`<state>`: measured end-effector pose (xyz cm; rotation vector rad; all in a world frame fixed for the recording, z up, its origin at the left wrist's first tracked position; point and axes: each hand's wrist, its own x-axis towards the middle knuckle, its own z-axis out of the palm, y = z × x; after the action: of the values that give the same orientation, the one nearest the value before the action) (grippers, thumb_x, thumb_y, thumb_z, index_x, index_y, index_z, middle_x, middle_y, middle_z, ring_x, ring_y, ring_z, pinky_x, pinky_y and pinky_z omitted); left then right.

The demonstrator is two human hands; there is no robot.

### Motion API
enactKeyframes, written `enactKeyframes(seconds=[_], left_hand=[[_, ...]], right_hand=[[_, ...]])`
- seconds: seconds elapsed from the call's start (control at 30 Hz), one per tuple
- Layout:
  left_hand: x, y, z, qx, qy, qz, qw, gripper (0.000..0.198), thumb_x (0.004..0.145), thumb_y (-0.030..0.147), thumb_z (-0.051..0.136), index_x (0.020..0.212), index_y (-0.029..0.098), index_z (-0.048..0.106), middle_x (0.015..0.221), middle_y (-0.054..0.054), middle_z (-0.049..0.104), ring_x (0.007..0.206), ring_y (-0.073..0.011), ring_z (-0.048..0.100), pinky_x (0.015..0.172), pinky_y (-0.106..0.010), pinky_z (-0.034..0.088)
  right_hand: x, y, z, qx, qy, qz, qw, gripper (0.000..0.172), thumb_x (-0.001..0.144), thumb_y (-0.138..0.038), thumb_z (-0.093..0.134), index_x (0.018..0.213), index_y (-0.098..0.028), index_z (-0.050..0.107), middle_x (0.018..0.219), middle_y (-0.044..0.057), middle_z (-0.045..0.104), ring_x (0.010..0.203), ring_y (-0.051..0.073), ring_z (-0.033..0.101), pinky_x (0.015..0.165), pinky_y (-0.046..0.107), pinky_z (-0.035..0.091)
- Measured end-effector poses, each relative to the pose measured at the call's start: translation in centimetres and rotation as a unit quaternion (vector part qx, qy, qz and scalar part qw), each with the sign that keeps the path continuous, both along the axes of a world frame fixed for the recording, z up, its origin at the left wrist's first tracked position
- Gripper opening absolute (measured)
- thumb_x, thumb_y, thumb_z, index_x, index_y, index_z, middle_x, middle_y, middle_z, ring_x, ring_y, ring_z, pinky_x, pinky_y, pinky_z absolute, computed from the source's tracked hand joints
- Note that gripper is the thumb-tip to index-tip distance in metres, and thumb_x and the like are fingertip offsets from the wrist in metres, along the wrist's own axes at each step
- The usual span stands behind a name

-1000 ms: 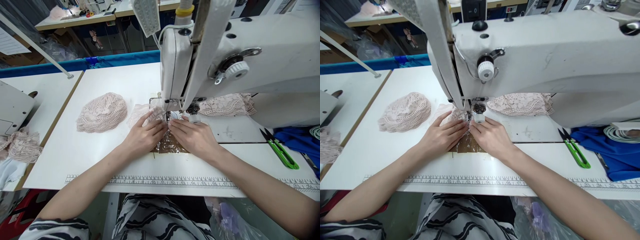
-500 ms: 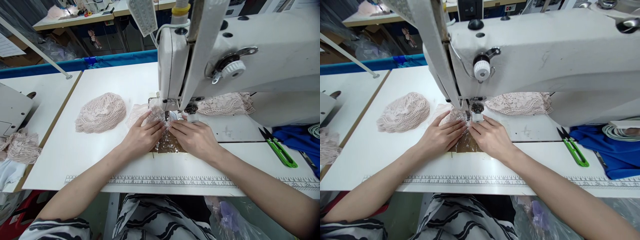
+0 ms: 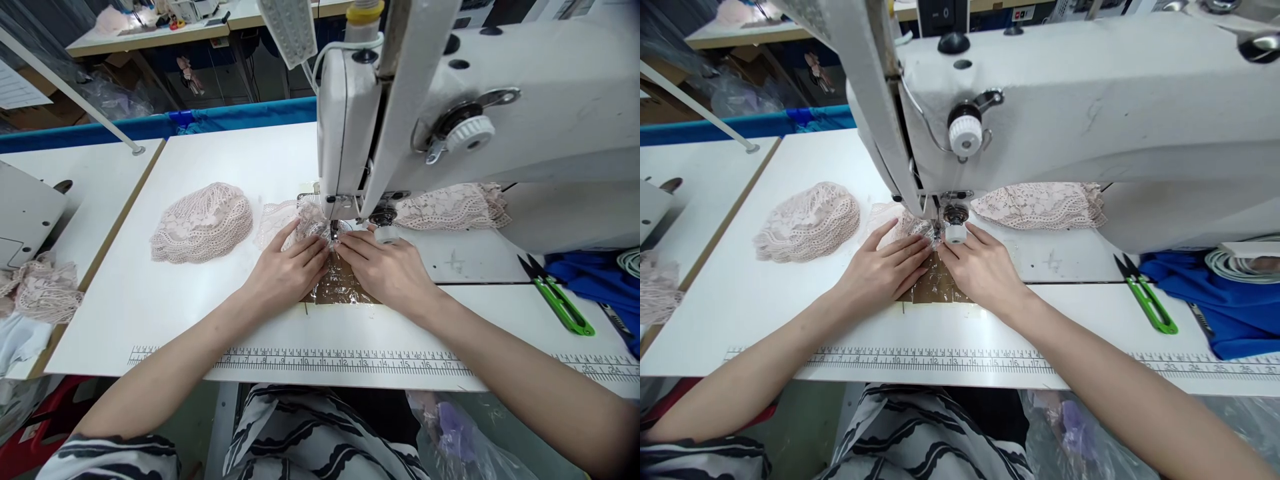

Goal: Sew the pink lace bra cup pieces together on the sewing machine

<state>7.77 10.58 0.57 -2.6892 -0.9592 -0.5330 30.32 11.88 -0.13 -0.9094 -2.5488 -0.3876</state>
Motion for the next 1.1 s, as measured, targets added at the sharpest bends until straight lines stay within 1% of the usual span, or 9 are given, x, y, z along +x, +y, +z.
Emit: enactKeyframes(seconds=[0.2, 0.37, 0.47, 0.6, 0.8, 0.9, 1.0, 1.1], left_hand=[[0.1, 0.0, -0.1, -0.001, -0.005, 0.004, 1.0, 0.03, 0.103, 0.024, 0.05, 0.122, 0.012, 0.069, 0.121, -0.011, 0.073, 0.114, -0.0235, 0.07, 0.119, -0.057, 0.039], [0.1, 0.4, -0.2, -0.017, -0.01, 0.02, 1.0, 0.03, 0.103, 0.026, 0.049, 0.123, 0.015, 0.069, 0.123, -0.011, 0.071, 0.116, -0.0239, 0.069, 0.119, -0.057, 0.04], [0.1, 0.7, -0.3, -0.02, -0.012, 0.025, 0.999, 0.031, 0.103, 0.028, 0.05, 0.124, 0.015, 0.068, 0.123, -0.01, 0.072, 0.116, -0.0243, 0.069, 0.119, -0.057, 0.04], [0.0, 1.1, -0.5, -0.024, -0.015, 0.021, 0.999, 0.034, 0.103, 0.029, 0.049, 0.125, 0.012, 0.067, 0.124, -0.012, 0.071, 0.118, -0.0263, 0.068, 0.119, -0.059, 0.039], [0.1, 1.6, -0.8, -0.043, -0.022, 0.043, 0.998, 0.037, 0.104, 0.034, 0.048, 0.13, 0.015, 0.065, 0.127, -0.012, 0.069, 0.122, -0.0267, 0.065, 0.119, -0.059, 0.037], [0.0, 1.7, -0.8, -0.045, -0.018, 0.054, 0.997, 0.036, 0.104, 0.032, 0.048, 0.132, 0.014, 0.063, 0.131, -0.011, 0.067, 0.125, -0.0274, 0.064, 0.116, -0.058, 0.042], [-0.3, 1.6, -0.9, -0.034, -0.018, 0.068, 0.997, 0.036, 0.103, 0.029, 0.048, 0.131, 0.011, 0.062, 0.134, -0.012, 0.065, 0.127, -0.0281, 0.062, 0.107, -0.049, 0.052], [-0.8, 1.6, -0.9, -0.023, -0.028, 0.095, 0.995, 0.033, 0.101, 0.023, 0.05, 0.125, 0.006, 0.064, 0.131, -0.014, 0.067, 0.122, -0.0284, 0.064, 0.099, -0.042, 0.058]], right_hand=[[0.0, 0.1, 0.1, 0.008, 0.003, 0.002, 1.0, 0.03, 0.092, -0.002, 0.053, 0.112, -0.011, 0.073, 0.114, 0.009, 0.075, 0.098, 0.022, 0.07, 0.097, 0.038, 0.053], [-0.1, 0.2, 0.0, -0.017, -0.004, -0.011, 1.0, 0.033, 0.09, 0.0, 0.054, 0.116, -0.012, 0.072, 0.12, 0.01, 0.073, 0.103, 0.024, 0.068, 0.094, 0.039, 0.053], [-0.1, 0.3, 0.0, -0.023, -0.015, -0.023, 0.999, 0.034, 0.092, -0.003, 0.052, 0.118, -0.013, 0.071, 0.118, 0.01, 0.074, 0.102, 0.024, 0.068, 0.095, 0.039, 0.052], [0.0, 0.3, 0.0, -0.008, -0.011, -0.02, 1.0, 0.032, 0.094, -0.005, 0.051, 0.118, -0.012, 0.071, 0.115, 0.009, 0.075, 0.098, 0.023, 0.069, 0.097, 0.04, 0.05], [0.5, 0.3, 0.3, 0.006, -0.003, -0.035, 0.999, 0.031, 0.095, -0.009, 0.051, 0.115, -0.014, 0.074, 0.101, 0.007, 0.078, 0.09, 0.024, 0.069, 0.095, 0.041, 0.051], [0.7, 0.3, 0.6, 0.017, -0.009, -0.035, 0.999, 0.032, 0.095, -0.008, 0.05, 0.114, -0.015, 0.075, 0.095, 0.007, 0.078, 0.088, 0.023, 0.069, 0.094, 0.04, 0.051], [0.7, 0.2, 0.8, 0.037, -0.009, -0.033, 0.999, 0.03, 0.095, -0.009, 0.051, 0.112, -0.014, 0.075, 0.093, 0.005, 0.078, 0.079, 0.022, 0.068, 0.095, 0.04, 0.051], [0.7, 0.2, 0.8, 0.049, 0.006, -0.016, 0.999, 0.026, 0.095, -0.01, 0.054, 0.11, -0.012, 0.075, 0.094, 0.006, 0.078, 0.072, 0.02, 0.067, 0.094, 0.04, 0.051]])
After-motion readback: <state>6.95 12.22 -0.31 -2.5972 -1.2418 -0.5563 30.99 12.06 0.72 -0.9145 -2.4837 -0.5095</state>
